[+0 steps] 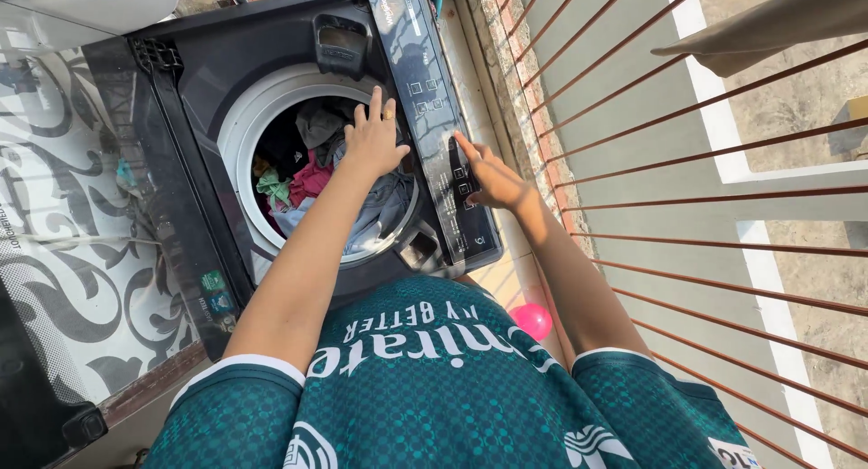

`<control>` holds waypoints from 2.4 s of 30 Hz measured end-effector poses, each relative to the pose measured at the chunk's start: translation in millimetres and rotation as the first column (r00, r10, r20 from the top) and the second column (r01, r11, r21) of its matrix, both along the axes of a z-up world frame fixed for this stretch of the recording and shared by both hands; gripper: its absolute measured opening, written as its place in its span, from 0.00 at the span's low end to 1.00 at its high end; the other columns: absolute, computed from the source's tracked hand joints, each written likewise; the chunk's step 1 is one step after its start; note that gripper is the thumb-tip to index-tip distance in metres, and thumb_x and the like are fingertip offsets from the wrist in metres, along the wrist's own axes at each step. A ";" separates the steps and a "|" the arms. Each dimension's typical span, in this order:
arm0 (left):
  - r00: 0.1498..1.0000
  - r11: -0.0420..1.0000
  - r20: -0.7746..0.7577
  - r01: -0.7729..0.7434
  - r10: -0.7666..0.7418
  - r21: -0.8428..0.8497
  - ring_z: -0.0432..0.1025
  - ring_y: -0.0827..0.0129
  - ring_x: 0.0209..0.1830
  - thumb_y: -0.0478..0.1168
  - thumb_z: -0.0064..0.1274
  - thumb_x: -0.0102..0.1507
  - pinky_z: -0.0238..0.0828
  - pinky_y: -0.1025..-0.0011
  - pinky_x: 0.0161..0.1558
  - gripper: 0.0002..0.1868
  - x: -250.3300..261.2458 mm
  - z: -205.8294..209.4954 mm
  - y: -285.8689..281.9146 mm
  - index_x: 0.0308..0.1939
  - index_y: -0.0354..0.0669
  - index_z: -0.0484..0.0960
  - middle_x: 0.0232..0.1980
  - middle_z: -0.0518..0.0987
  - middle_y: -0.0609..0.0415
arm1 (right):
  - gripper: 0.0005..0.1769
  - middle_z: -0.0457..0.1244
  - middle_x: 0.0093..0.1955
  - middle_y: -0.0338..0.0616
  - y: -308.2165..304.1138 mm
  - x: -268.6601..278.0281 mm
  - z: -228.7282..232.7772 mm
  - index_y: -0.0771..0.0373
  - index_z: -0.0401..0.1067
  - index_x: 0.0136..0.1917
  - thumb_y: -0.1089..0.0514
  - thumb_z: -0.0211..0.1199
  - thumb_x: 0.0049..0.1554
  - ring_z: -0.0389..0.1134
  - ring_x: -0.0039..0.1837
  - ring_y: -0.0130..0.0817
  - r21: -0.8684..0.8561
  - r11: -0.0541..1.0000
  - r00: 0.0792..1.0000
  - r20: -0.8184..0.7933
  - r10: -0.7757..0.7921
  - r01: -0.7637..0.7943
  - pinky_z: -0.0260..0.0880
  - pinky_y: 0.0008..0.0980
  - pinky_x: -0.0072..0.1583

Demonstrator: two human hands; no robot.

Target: The person loads various clothes into a top-loading washing machine, adds detergent, and starts the cycle. The person then removes a floral dress and a blue shirt from a clothesline and places them on a nearby surface.

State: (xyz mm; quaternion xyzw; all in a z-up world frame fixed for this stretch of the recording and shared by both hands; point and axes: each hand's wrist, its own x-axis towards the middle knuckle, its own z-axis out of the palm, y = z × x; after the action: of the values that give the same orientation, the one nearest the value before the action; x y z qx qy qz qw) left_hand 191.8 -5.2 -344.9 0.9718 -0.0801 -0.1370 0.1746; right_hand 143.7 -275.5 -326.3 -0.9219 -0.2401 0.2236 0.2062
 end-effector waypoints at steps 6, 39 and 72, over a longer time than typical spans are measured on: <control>0.995 0.998 0.090 0.049 -0.051 0.031 0.42 0.40 0.80 0.51 0.66 0.57 0.49 0.32 0.68 0.46 15.9 -2.5 0.2 0.73 0.41 0.61 0.81 0.47 0.46 | 0.81 0.44 0.76 0.78 6.5 12.1 4.7 0.56 0.24 0.83 0.61 0.85 0.37 0.57 0.73 0.66 -0.083 0.996 0.998 -0.060 0.021 -0.026 0.59 0.43 0.73; 0.630 0.973 0.751 -0.218 0.197 -0.072 0.71 0.40 0.63 0.46 0.65 0.59 0.79 0.54 0.45 0.39 12.1 228.3 147.6 0.70 0.36 0.67 0.80 0.49 0.39 | 0.38 0.62 0.69 0.52 226.6 113.0 230.1 0.61 0.63 0.72 0.49 0.72 0.54 0.71 0.62 0.45 0.397 0.845 0.919 0.307 0.247 -0.359 0.73 0.40 0.60; 0.212 0.253 0.910 -0.960 0.358 0.124 0.81 0.56 0.29 0.41 0.65 0.54 0.72 0.70 0.21 0.57 -101.7 468.5 397.7 0.77 0.24 0.46 0.76 0.49 0.22 | 0.35 0.55 0.72 0.52 469.5 4.1 452.1 0.58 0.63 0.72 0.50 0.72 0.56 0.71 0.66 0.40 0.525 0.485 0.713 0.554 0.429 -0.699 0.78 0.38 0.60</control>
State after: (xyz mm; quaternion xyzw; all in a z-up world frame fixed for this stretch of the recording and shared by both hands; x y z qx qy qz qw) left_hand 90.1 392.5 123.7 0.8220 0.3958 0.3508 -0.2113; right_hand 147.7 194.0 125.8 -0.6579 -0.6327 0.0023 0.4085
